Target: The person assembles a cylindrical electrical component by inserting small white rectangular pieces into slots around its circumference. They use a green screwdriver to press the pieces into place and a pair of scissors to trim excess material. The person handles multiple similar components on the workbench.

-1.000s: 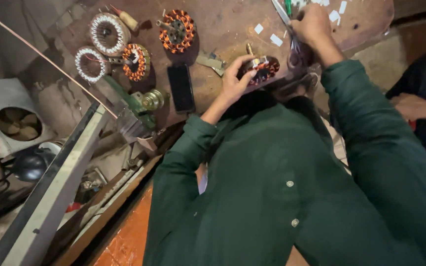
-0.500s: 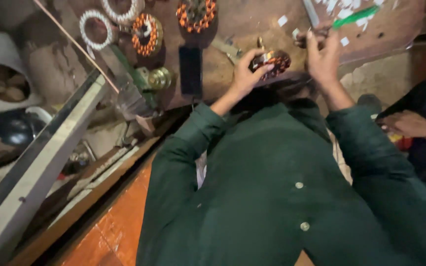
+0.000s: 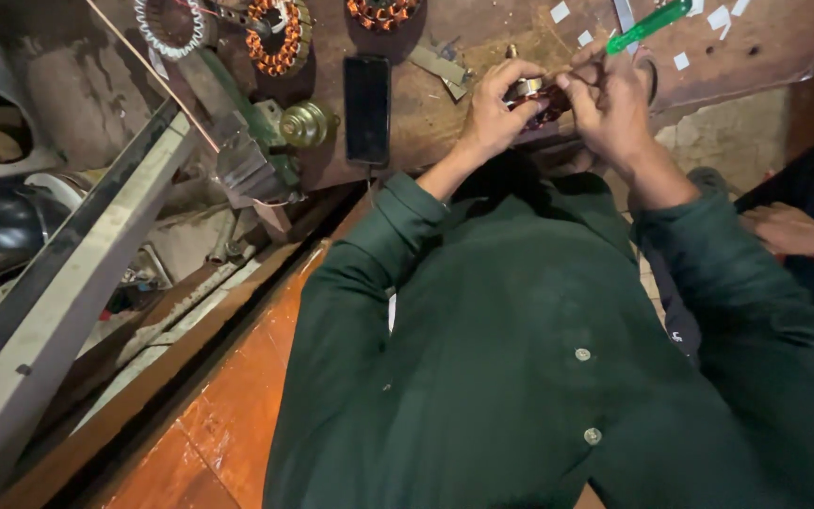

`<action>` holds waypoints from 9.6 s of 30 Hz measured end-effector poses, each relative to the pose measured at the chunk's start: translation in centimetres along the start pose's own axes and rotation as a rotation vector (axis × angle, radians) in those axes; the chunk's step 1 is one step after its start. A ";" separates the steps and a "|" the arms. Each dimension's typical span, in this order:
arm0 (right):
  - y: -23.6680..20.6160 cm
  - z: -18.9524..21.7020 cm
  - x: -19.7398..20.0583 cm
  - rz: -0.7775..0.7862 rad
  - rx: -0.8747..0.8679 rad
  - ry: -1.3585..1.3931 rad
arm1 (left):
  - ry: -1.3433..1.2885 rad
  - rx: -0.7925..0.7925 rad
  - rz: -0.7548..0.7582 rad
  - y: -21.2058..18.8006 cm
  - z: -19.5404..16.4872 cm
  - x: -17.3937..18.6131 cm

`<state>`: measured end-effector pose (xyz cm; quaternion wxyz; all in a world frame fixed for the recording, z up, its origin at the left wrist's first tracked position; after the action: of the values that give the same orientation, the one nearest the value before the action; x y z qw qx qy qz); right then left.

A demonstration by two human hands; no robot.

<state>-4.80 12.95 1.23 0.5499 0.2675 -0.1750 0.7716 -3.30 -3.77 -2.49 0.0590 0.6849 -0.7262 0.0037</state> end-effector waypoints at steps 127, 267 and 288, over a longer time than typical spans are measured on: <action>-4.6 0.8 1.9 0.047 -0.027 0.027 | -0.824 0.394 -0.126 2.6 1.6 -3.4; -1.9 2.0 1.0 -0.154 0.286 -0.092 | -0.043 0.086 0.226 -0.4 1.7 -0.2; -2.2 3.4 0.9 -0.099 0.449 -0.241 | -0.021 0.019 0.145 0.0 2.0 -0.5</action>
<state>-2.17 12.43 4.42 0.4890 0.4812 -0.0501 0.7258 -3.43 -3.43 -4.56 0.0443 0.6311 -0.7744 0.0078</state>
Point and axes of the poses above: each hand's wrist, its own y-axis towards the middle knuckle, its own x-axis out of the back of the hand, z = x × y, the point moved 9 cm from there along y, towards the middle knuckle, and after that the axes turned 10 degrees about -y, right-handed, at the moved point
